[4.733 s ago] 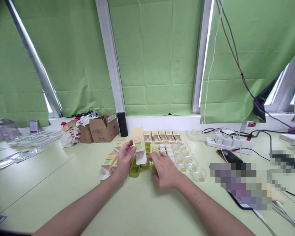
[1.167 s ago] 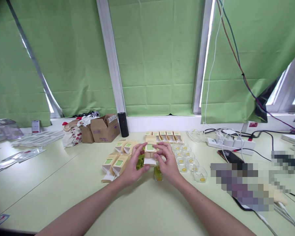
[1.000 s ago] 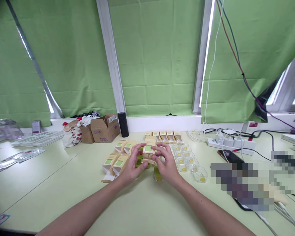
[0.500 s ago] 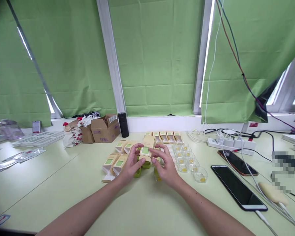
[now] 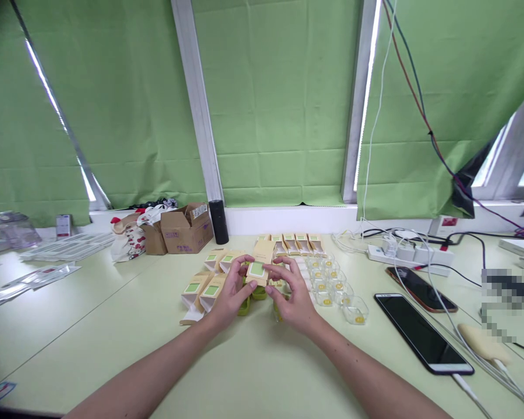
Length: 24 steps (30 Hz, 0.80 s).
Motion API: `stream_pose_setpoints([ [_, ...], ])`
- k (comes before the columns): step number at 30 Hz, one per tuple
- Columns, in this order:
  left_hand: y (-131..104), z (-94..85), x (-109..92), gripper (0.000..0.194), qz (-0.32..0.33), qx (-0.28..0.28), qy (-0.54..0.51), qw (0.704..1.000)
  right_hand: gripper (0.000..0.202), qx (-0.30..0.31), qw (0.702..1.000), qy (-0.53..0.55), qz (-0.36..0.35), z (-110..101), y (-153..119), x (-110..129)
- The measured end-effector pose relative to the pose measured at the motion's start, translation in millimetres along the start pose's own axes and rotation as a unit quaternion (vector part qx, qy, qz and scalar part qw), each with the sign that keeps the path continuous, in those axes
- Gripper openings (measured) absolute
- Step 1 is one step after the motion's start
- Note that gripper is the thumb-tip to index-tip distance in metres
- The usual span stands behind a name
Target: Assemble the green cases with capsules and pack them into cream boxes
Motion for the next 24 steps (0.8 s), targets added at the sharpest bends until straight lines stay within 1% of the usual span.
stream_pose_setpoints([
  [4,0.2,-0.6,0.1,0.043,0.014,-0.004,0.027,1.0,0.037,-0.009,1.0,-0.013,-0.003,-0.3,0.2,1.1],
  [8,0.8,-2.1,-2.1,0.042,0.051,-0.011,0.055,0.997,0.034,-0.021,1.0,-0.012,0.005,-1.8,1.0,-1.9],
  [12,0.8,0.1,-6.5,0.05,0.074,0.003,0.067,0.995,0.034,-0.02,1.0,-0.015,-0.006,-2.2,1.4,-2.6],
  [15,1.2,-0.2,-6.2,0.053,0.076,0.0,0.073,0.994,0.033,-0.023,1.0,-0.017,-0.009,-2.8,1.7,-1.9],
  [24,3.5,-2.1,0.2,0.046,0.069,-0.021,0.081,0.994,0.028,-0.032,0.999,-0.018,0.006,-3.5,2.3,-3.6],
])
Point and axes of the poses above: each hand's wrist, its own y-axis towards the middle knuckle, its own z-axis out of the palm, x = y × z, the point moved 8 cm from there along y, towards the middle knuckle, and after that the axes turned 15 degrees about -x, right-handed, at the moved point
